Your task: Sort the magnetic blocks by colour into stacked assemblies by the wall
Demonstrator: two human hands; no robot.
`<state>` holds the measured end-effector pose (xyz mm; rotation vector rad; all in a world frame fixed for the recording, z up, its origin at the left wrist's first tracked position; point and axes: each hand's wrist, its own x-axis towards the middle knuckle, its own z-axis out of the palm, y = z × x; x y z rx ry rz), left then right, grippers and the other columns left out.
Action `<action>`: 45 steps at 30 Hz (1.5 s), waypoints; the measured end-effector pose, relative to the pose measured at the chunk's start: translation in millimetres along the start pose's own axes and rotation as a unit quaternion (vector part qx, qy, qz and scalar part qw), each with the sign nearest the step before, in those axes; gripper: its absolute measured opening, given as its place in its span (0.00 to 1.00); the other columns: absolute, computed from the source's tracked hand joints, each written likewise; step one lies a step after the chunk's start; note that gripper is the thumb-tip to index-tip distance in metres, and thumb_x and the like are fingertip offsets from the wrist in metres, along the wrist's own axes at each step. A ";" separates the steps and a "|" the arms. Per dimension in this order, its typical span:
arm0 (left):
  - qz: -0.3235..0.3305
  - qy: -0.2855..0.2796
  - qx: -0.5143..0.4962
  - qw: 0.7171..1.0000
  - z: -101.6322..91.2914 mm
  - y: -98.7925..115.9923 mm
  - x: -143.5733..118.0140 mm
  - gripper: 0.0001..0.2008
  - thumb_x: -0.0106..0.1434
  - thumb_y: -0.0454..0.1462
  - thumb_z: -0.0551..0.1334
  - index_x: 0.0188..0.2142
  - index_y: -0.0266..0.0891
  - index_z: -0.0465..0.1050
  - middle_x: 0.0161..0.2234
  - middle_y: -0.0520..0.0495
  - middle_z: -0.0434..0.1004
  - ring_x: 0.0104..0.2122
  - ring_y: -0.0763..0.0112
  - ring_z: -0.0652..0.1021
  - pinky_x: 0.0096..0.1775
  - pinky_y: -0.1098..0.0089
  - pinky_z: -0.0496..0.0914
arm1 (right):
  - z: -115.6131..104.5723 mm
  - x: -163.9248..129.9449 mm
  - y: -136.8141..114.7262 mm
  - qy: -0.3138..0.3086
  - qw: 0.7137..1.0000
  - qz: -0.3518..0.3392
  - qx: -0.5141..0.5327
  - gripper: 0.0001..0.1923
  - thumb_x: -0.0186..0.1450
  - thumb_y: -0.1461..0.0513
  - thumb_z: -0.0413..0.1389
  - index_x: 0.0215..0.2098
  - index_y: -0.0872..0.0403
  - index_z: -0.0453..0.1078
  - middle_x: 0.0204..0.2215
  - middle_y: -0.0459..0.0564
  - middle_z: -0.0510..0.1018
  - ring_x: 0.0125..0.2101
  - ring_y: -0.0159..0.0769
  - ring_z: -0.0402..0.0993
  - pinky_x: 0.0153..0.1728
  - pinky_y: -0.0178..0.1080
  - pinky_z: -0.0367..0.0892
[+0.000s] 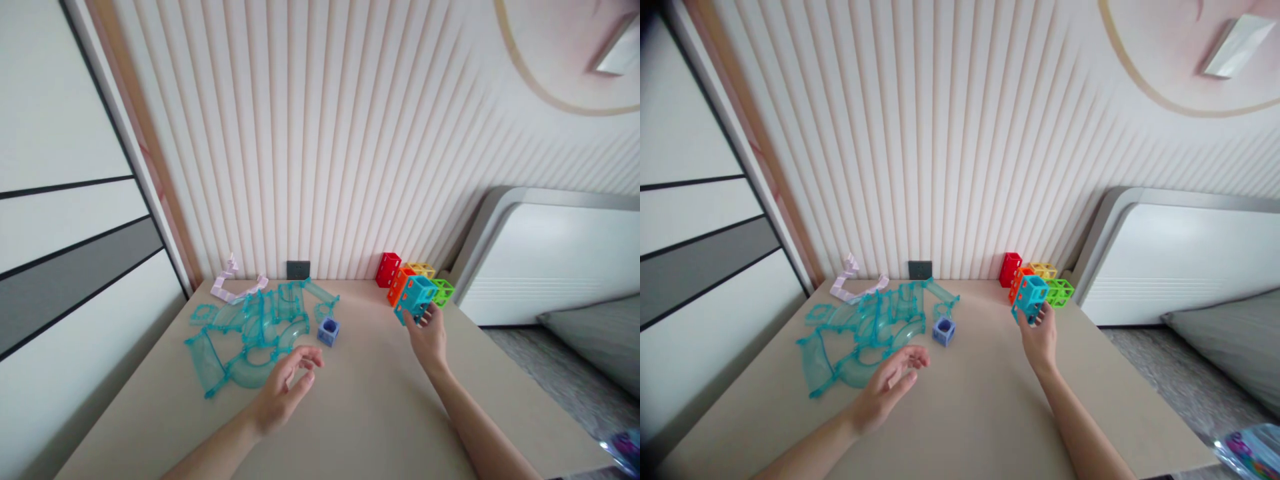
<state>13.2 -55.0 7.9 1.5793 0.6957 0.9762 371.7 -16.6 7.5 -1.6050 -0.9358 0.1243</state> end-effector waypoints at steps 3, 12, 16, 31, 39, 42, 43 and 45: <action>0.002 -0.008 0.000 1.000 0.5 -3.8 -1.1 0.19 0.69 0.45 0.60 0.56 0.42 0.71 0.49 0.40 0.78 0.50 0.58 0.76 0.55 0.59 0.68 | -9.5 7.2 23.0 -0.008 0.999 0.043 0.003 0.38 0.53 0.45 0.63 0.55 0.54 0.62 0.45 0.58 0.77 0.40 0.47 0.76 0.42 0.50 0.73; -0.009 -0.017 -0.002 1.000 -0.4 -2.0 -0.5 0.19 0.70 0.45 0.59 0.58 0.44 0.68 0.46 0.42 0.77 0.48 0.60 0.76 0.54 0.60 0.68 | -11.9 10.9 39.6 -0.011 0.997 0.065 -0.031 0.38 0.50 0.47 0.64 0.53 0.52 0.58 0.46 0.57 0.75 0.42 0.48 0.75 0.43 0.50 0.72; -0.003 -0.022 0.000 1.000 1.2 -1.0 -0.9 0.19 0.70 0.45 0.59 0.57 0.43 0.68 0.46 0.42 0.77 0.48 0.60 0.76 0.53 0.60 0.68 | -11.7 9.2 43.6 -0.018 0.997 0.067 -0.029 0.39 0.50 0.47 0.64 0.53 0.52 0.57 0.47 0.57 0.74 0.41 0.47 0.75 0.42 0.49 0.72; -0.022 -0.044 0.023 0.999 -2.4 -4.4 -1.3 0.19 0.71 0.45 0.58 0.58 0.42 0.66 0.46 0.43 0.76 0.48 0.62 0.75 0.53 0.62 0.67 | -11.0 11.8 53.5 -0.029 0.997 0.024 -0.064 0.38 0.53 0.50 0.61 0.58 0.53 0.57 0.45 0.54 0.73 0.42 0.47 0.73 0.44 0.48 0.70; -0.025 -0.052 0.031 0.998 -2.6 -5.7 -2.2 0.19 0.71 0.46 0.58 0.58 0.41 0.66 0.46 0.44 0.76 0.47 0.63 0.75 0.53 0.62 0.67 | -12.0 12.1 50.5 -0.031 0.996 0.009 -0.086 0.38 0.53 0.51 0.59 0.59 0.54 0.58 0.46 0.56 0.73 0.42 0.48 0.72 0.46 0.50 0.69; -0.024 -0.050 0.034 0.998 -2.5 -5.2 -2.6 0.19 0.71 0.46 0.57 0.58 0.41 0.66 0.45 0.44 0.76 0.47 0.63 0.75 0.53 0.62 0.67 | -12.1 12.4 50.0 -0.033 0.994 -0.001 -0.103 0.37 0.54 0.50 0.59 0.58 0.55 0.59 0.47 0.58 0.73 0.43 0.50 0.71 0.47 0.52 0.68; -0.023 -0.050 0.035 0.998 -2.4 -5.0 -2.6 0.19 0.71 0.46 0.57 0.58 0.41 0.66 0.45 0.44 0.76 0.47 0.63 0.75 0.53 0.62 0.67 | -12.0 12.7 50.2 -0.032 0.994 -0.004 -0.105 0.37 0.54 0.50 0.59 0.58 0.56 0.60 0.47 0.59 0.73 0.44 0.51 0.71 0.47 0.53 0.67; -0.022 -0.052 0.036 0.998 -2.5 -4.9 -2.0 0.19 0.71 0.46 0.57 0.57 0.41 0.66 0.45 0.44 0.76 0.46 0.63 0.75 0.53 0.62 0.67 | -11.5 13.1 51.1 -0.026 0.994 -0.009 -0.106 0.37 0.53 0.49 0.59 0.57 0.56 0.60 0.47 0.60 0.72 0.45 0.52 0.70 0.47 0.54 0.67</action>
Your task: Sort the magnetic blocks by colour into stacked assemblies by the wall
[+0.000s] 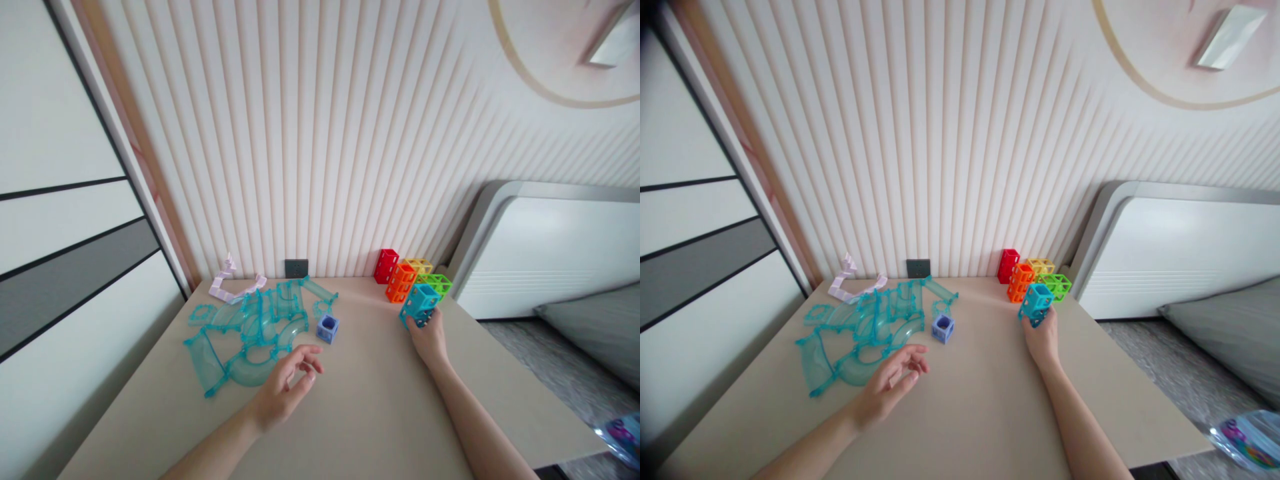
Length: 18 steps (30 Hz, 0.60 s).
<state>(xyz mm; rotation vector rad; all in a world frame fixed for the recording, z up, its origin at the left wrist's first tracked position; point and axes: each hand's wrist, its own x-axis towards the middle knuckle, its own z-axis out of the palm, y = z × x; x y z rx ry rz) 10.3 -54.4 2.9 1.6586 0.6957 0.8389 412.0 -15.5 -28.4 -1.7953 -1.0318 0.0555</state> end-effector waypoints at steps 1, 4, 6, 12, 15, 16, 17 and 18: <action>0.000 0.000 0.000 1.000 -0.1 0.0 0.4 0.19 0.71 0.45 0.57 0.57 0.41 0.66 0.45 0.44 0.76 0.46 0.63 0.75 0.52 0.62 0.67 | 0.6 0.1 0.6 0.003 1.000 -0.001 0.001 0.37 0.53 0.49 0.59 0.57 0.56 0.61 0.47 0.60 0.72 0.45 0.52 0.70 0.47 0.54 0.67; -0.003 -0.001 -0.001 1.000 -0.4 -0.4 1.9 0.19 0.71 0.45 0.57 0.57 0.41 0.66 0.45 0.44 0.76 0.46 0.63 0.75 0.52 0.62 0.67 | 2.8 -0.1 2.0 0.008 1.000 -0.008 0.007 0.35 0.53 0.49 0.59 0.55 0.55 0.61 0.46 0.58 0.73 0.44 0.51 0.70 0.47 0.54 0.67; -0.005 -0.001 -0.005 1.000 -0.5 -0.6 2.4 0.19 0.71 0.46 0.58 0.58 0.42 0.66 0.45 0.44 0.76 0.47 0.63 0.75 0.53 0.62 0.67 | 3.2 -0.3 1.1 0.012 1.000 -0.019 0.013 0.34 0.54 0.50 0.59 0.55 0.55 0.62 0.45 0.57 0.73 0.45 0.51 0.70 0.49 0.55 0.67; -0.009 -0.001 -0.007 1.000 -0.3 -2.6 0.1 0.20 0.71 0.46 0.58 0.58 0.42 0.66 0.45 0.44 0.76 0.47 0.63 0.75 0.53 0.62 0.67 | -10.0 -7.3 -22.8 0.124 0.983 -0.127 -0.035 0.38 0.59 0.52 0.59 0.63 0.58 0.56 0.57 0.66 0.67 0.60 0.61 0.61 0.58 0.65 0.57; -0.012 -0.002 -0.007 1.000 -0.2 -4.2 0.0 0.20 0.70 0.46 0.58 0.58 0.42 0.66 0.45 0.43 0.76 0.47 0.62 0.75 0.53 0.61 0.67 | -14.6 -24.5 -45.9 0.174 0.948 -0.265 -0.019 0.30 0.64 0.58 0.57 0.63 0.57 0.59 0.59 0.65 0.66 0.62 0.56 0.61 0.60 0.63 0.58; -0.013 -0.002 -0.006 1.000 -0.2 -4.0 0.3 0.20 0.70 0.46 0.58 0.58 0.41 0.66 0.45 0.43 0.77 0.47 0.62 0.75 0.53 0.61 0.67 | -13.3 -33.1 -54.2 0.157 0.940 -0.305 -0.009 0.26 0.66 0.60 0.56 0.61 0.55 0.61 0.58 0.64 0.68 0.60 0.54 0.64 0.59 0.61 0.61; -0.012 -0.002 -0.005 1.000 -0.2 -3.4 0.7 0.20 0.70 0.46 0.59 0.58 0.41 0.67 0.45 0.43 0.77 0.47 0.62 0.75 0.53 0.61 0.67 | -10.4 -42.7 -62.4 0.120 0.934 -0.336 -0.002 0.21 0.67 0.62 0.55 0.58 0.53 0.64 0.56 0.62 0.70 0.58 0.52 0.67 0.58 0.59 0.64; -0.010 -0.002 -0.004 1.000 -0.2 -2.5 1.2 0.20 0.70 0.46 0.59 0.57 0.41 0.67 0.45 0.43 0.77 0.46 0.62 0.75 0.52 0.62 0.67 | -6.0 -52.9 -70.4 0.073 0.929 -0.363 0.002 0.17 0.68 0.63 0.54 0.55 0.52 0.66 0.54 0.60 0.72 0.56 0.51 0.69 0.56 0.57 0.67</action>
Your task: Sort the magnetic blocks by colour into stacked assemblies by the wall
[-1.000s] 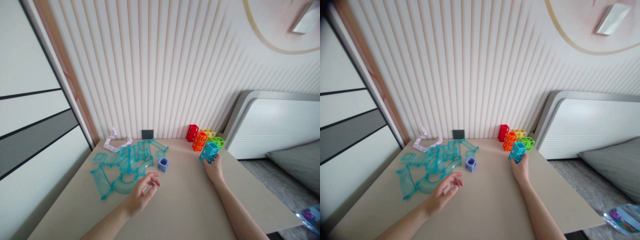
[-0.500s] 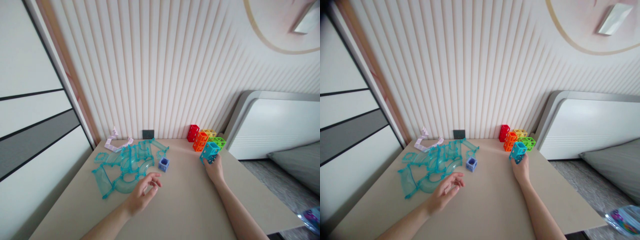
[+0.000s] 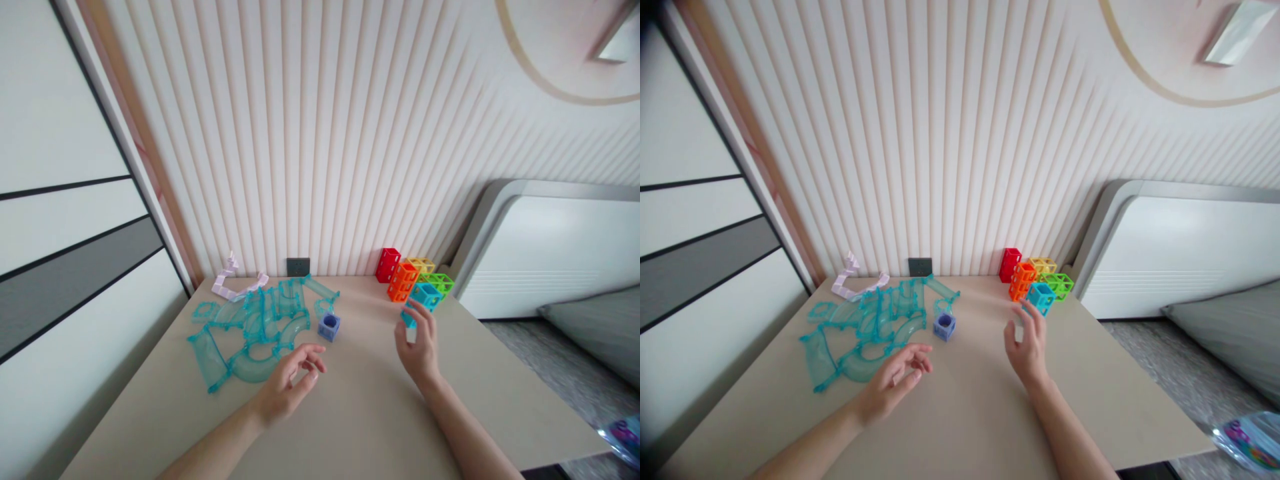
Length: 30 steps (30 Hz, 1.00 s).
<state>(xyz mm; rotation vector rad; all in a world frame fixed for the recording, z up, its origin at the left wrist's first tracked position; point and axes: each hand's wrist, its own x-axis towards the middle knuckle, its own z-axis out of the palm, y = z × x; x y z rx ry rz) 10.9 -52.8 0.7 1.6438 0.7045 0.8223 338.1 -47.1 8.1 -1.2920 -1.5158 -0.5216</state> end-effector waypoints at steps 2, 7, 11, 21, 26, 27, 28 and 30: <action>0.005 0.000 0.005 1.000 0.1 2.2 1.0 0.20 0.70 0.46 0.58 0.57 0.41 0.67 0.45 0.43 0.77 0.46 0.62 0.76 0.52 0.62 0.68 | 10.5 -6.3 -25.0 -0.116 0.992 -0.027 0.045 0.15 0.69 0.64 0.53 0.54 0.50 0.68 0.53 0.59 0.73 0.54 0.48 0.72 0.53 0.53 0.70; 0.011 -0.001 0.017 1.000 -0.2 2.8 2.1 0.20 0.70 0.46 0.57 0.57 0.40 0.67 0.44 0.43 0.77 0.46 0.62 0.76 0.51 0.62 0.68 | 45.6 -16.2 -64.8 -0.321 0.941 -0.004 0.103 0.21 0.68 0.60 0.57 0.60 0.46 0.66 0.59 0.56 0.71 0.56 0.49 0.71 0.56 0.53 0.70; 0.019 -0.001 0.021 1.000 -0.2 1.5 1.3 0.19 0.70 0.45 0.57 0.57 0.41 0.67 0.44 0.43 0.77 0.45 0.63 0.76 0.51 0.62 0.69 | 63.9 -14.7 -72.2 -0.337 0.927 0.059 0.154 0.22 0.68 0.59 0.58 0.59 0.47 0.67 0.58 0.55 0.72 0.57 0.48 0.71 0.58 0.51 0.68; 0.000 0.050 -0.029 0.998 5.5 -5.9 6.1 0.28 0.69 0.45 0.60 0.65 0.43 0.56 0.48 0.42 0.73 0.48 0.63 0.76 0.52 0.59 0.70 | 53.8 -14.8 -74.0 -0.293 0.831 0.264 0.391 0.22 0.70 0.46 0.54 0.50 0.53 0.71 0.39 0.53 0.81 0.39 0.42 0.78 0.41 0.42 0.75; -0.023 0.072 -0.071 0.995 5.9 -8.0 9.2 0.30 0.69 0.49 0.61 0.65 0.41 0.59 0.50 0.39 0.74 0.47 0.61 0.77 0.50 0.59 0.73 | 43.4 -10.3 -86.3 -0.333 0.783 0.263 0.455 0.22 0.71 0.45 0.53 0.50 0.53 0.73 0.44 0.53 0.82 0.44 0.43 0.78 0.47 0.43 0.73; -0.026 0.068 -0.080 0.994 5.9 -7.5 9.7 0.29 0.69 0.50 0.60 0.65 0.41 0.60 0.51 0.39 0.75 0.48 0.60 0.78 0.49 0.59 0.73 | 41.0 -9.7 -89.1 -0.346 0.776 0.258 0.460 0.23 0.71 0.45 0.53 0.51 0.52 0.73 0.45 0.53 0.82 0.45 0.43 0.78 0.48 0.43 0.73; -0.029 0.062 -0.089 0.994 5.7 -7.0 10.2 0.28 0.69 0.51 0.60 0.64 0.41 0.62 0.52 0.39 0.76 0.48 0.60 0.78 0.49 0.59 0.74 | 38.8 -9.2 -91.6 -0.360 0.769 0.251 0.464 0.23 0.72 0.45 0.52 0.52 0.52 0.73 0.48 0.53 0.81 0.46 0.44 0.78 0.49 0.44 0.72; -0.034 0.051 -0.097 0.993 5.1 -6.4 11.1 0.27 0.69 0.51 0.59 0.62 0.41 0.65 0.52 0.38 0.77 0.48 0.59 0.79 0.49 0.59 0.74 | 35.6 -8.8 -95.6 -0.386 0.760 0.231 0.468 0.22 0.73 0.46 0.50 0.54 0.51 0.73 0.53 0.54 0.79 0.51 0.45 0.77 0.53 0.46 0.71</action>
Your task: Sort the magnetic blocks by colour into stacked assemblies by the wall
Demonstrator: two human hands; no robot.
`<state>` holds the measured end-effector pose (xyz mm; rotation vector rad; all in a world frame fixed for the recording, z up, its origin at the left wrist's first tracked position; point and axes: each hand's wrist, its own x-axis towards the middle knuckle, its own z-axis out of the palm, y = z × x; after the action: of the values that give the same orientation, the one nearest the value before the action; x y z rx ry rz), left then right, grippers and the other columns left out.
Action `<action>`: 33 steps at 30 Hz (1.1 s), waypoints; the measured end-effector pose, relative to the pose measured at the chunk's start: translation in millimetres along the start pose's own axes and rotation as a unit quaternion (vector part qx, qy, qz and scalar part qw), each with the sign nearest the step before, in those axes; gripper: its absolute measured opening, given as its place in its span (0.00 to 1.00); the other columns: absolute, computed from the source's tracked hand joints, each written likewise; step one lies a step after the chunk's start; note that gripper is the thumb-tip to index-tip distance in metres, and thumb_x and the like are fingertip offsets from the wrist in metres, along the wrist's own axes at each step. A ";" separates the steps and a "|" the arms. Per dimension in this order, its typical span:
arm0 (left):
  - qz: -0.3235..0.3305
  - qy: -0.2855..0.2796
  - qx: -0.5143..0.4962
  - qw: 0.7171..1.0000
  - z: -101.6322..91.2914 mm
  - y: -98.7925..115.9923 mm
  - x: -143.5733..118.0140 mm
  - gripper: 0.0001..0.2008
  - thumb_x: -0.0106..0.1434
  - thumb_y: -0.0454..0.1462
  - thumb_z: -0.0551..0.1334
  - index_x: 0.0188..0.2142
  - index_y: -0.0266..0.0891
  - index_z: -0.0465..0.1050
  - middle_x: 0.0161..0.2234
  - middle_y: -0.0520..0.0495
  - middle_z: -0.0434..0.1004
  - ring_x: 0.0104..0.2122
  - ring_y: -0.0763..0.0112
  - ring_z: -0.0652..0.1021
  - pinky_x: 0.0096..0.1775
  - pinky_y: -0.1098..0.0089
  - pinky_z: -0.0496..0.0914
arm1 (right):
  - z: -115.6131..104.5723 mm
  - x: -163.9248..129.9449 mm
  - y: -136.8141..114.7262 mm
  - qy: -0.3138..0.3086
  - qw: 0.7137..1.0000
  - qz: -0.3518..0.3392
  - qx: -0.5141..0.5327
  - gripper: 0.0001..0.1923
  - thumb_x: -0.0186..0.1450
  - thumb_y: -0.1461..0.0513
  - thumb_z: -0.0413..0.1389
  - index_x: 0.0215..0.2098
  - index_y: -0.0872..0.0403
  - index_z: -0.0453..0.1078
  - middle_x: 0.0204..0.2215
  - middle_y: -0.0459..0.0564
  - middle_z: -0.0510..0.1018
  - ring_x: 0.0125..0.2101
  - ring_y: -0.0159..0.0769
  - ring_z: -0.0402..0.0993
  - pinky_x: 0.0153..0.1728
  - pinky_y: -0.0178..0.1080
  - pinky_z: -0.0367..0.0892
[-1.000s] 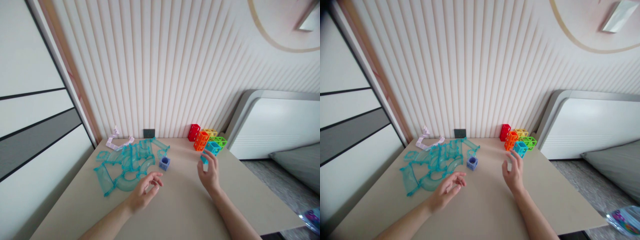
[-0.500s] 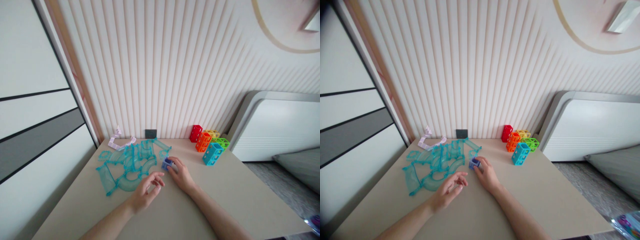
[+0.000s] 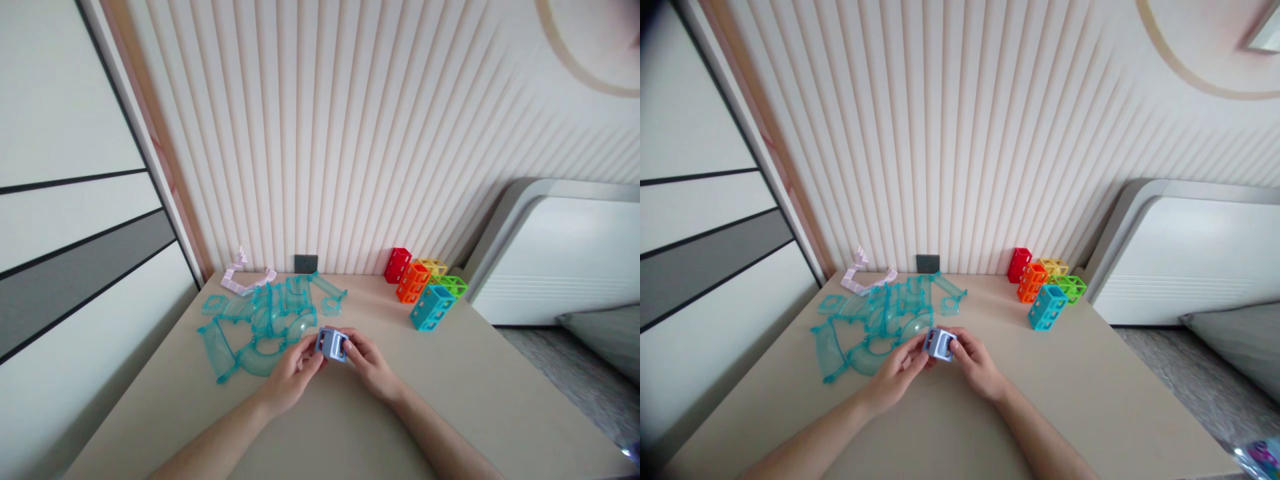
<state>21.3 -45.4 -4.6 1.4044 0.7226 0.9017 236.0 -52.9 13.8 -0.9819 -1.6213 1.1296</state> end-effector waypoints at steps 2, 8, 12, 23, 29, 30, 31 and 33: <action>0.006 0.002 0.009 1.000 -0.8 0.8 0.8 0.25 0.69 0.50 0.61 0.59 0.39 0.68 0.51 0.38 0.78 0.47 0.59 0.79 0.49 0.60 0.74 | 1.8 -1.0 -1.6 -0.023 1.000 -0.007 -0.014 0.22 0.73 0.47 0.49 0.57 0.50 0.71 0.57 0.54 0.77 0.56 0.45 0.74 0.58 0.47 0.67; 0.085 0.053 0.116 0.988 -1.7 6.3 1.0 0.15 0.68 0.46 0.63 0.48 0.40 0.73 0.45 0.43 0.79 0.44 0.62 0.80 0.47 0.64 0.75 | 1.7 -1.2 1.5 -0.011 0.994 -0.042 -0.098 0.23 0.75 0.49 0.46 0.61 0.49 0.69 0.55 0.54 0.76 0.56 0.43 0.72 0.60 0.47 0.65; 0.136 0.068 0.186 0.971 -1.0 6.4 -0.3 0.10 0.67 0.44 0.64 0.41 0.41 0.73 0.39 0.46 0.76 0.39 0.66 0.79 0.43 0.67 0.76 | -2.0 -5.3 0.3 -0.020 0.992 -0.049 -0.111 0.25 0.75 0.49 0.47 0.66 0.48 0.64 0.56 0.54 0.75 0.56 0.43 0.72 0.59 0.46 0.66; 0.203 0.100 0.309 0.924 2.9 10.4 -3.8 0.08 0.65 0.37 0.66 0.32 0.42 0.68 0.38 0.47 0.74 0.41 0.63 0.77 0.44 0.65 0.72 | -3.3 -12.9 2.3 -0.042 0.996 -0.052 -0.053 0.28 0.74 0.48 0.50 0.69 0.45 0.58 0.57 0.52 0.75 0.53 0.44 0.74 0.55 0.47 0.70; 0.178 0.083 0.316 0.928 -0.9 8.5 -3.4 0.06 0.63 0.38 0.68 0.34 0.42 0.71 0.52 0.41 0.72 0.55 0.54 0.74 0.56 0.56 0.69 | 4.1 -10.5 6.2 -0.014 0.994 -0.050 -0.100 0.28 0.73 0.50 0.52 0.68 0.47 0.60 0.56 0.54 0.76 0.52 0.43 0.76 0.55 0.46 0.71; 0.172 0.067 0.313 0.932 -1.3 9.0 -3.3 0.06 0.63 0.39 0.68 0.35 0.42 0.72 0.51 0.41 0.73 0.53 0.55 0.75 0.54 0.58 0.70 | 4.0 -9.9 6.9 -0.012 0.993 -0.054 -0.106 0.27 0.73 0.51 0.51 0.68 0.48 0.60 0.56 0.54 0.76 0.52 0.43 0.76 0.55 0.47 0.71; 0.167 0.053 0.308 0.935 -1.4 9.6 -3.1 0.05 0.64 0.40 0.67 0.36 0.42 0.72 0.49 0.42 0.74 0.51 0.57 0.76 0.52 0.59 0.71 | 3.6 -9.5 7.7 -0.009 0.992 -0.055 -0.110 0.27 0.74 0.51 0.50 0.68 0.48 0.60 0.55 0.54 0.77 0.51 0.43 0.76 0.55 0.47 0.71; 0.159 0.045 0.293 0.942 -1.1 10.9 -2.7 0.04 0.67 0.39 0.64 0.38 0.42 0.73 0.46 0.43 0.76 0.45 0.62 0.78 0.48 0.63 0.73 | 2.6 -8.7 9.0 -0.005 0.991 -0.054 -0.119 0.25 0.74 0.52 0.49 0.68 0.48 0.60 0.53 0.54 0.78 0.50 0.43 0.77 0.54 0.47 0.71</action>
<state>18.0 -47.7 5.9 2.0625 0.8947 1.0532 236.9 -59.3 2.7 -1.0261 -1.8251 0.8840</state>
